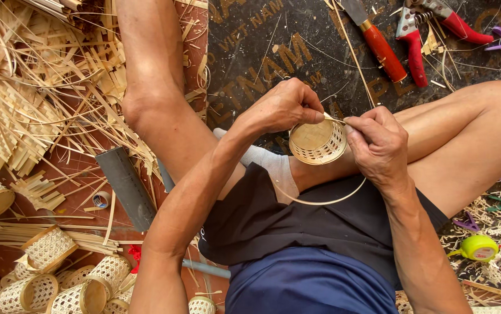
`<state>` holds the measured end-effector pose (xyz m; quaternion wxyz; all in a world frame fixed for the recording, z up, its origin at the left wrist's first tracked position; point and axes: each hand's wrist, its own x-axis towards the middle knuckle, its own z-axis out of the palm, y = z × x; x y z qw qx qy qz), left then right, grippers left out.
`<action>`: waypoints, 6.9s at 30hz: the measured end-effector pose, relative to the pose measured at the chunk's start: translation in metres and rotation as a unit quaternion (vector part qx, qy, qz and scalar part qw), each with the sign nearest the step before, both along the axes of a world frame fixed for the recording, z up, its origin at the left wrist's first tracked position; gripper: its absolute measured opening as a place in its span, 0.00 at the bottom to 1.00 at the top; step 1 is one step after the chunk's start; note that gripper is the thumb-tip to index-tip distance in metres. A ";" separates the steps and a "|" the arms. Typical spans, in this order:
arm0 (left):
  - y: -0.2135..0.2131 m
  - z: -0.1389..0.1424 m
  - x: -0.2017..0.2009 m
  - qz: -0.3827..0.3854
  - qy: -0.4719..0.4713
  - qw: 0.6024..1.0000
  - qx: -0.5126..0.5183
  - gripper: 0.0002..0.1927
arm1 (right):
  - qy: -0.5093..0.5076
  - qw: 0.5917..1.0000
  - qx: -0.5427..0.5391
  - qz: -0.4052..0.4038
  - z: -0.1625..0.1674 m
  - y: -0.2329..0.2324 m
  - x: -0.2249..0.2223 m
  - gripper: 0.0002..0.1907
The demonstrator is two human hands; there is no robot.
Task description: The person sits on the floor assembling woven bamboo basket lampshades. They fit a round wooden rim into the top of a woven basket body, press and tuck the weave to seat it, apply glue from a squeeze bottle around the rim joint, secure the rim with plastic clothespins, and set finished baskets aside with a pile of completed ones nearby.
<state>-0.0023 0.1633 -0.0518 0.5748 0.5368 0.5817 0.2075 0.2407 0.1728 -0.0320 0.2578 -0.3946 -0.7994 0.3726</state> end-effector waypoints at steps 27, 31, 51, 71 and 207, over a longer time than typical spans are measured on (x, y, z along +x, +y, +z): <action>-0.085 -0.012 0.006 0.260 -0.123 0.955 -0.068 0.07 | -0.113 0.933 0.284 0.190 0.044 0.032 -0.054 0.18; -0.112 -0.024 0.025 0.376 -0.192 0.905 -0.046 0.08 | 0.030 0.990 -0.140 -0.003 0.048 -0.031 -0.061 0.09; -0.159 -0.038 0.053 0.503 -0.391 0.769 -0.047 0.09 | 0.177 0.765 -0.604 -0.136 -0.024 -0.055 -0.088 0.10; -0.154 -0.036 0.050 0.518 -0.351 0.780 -0.024 0.09 | -0.022 0.876 -0.480 -0.032 0.032 -0.037 -0.092 0.16; -0.162 -0.041 0.067 0.547 -0.454 0.700 -0.067 0.08 | -0.217 0.961 -0.094 0.141 0.015 0.016 -0.076 0.08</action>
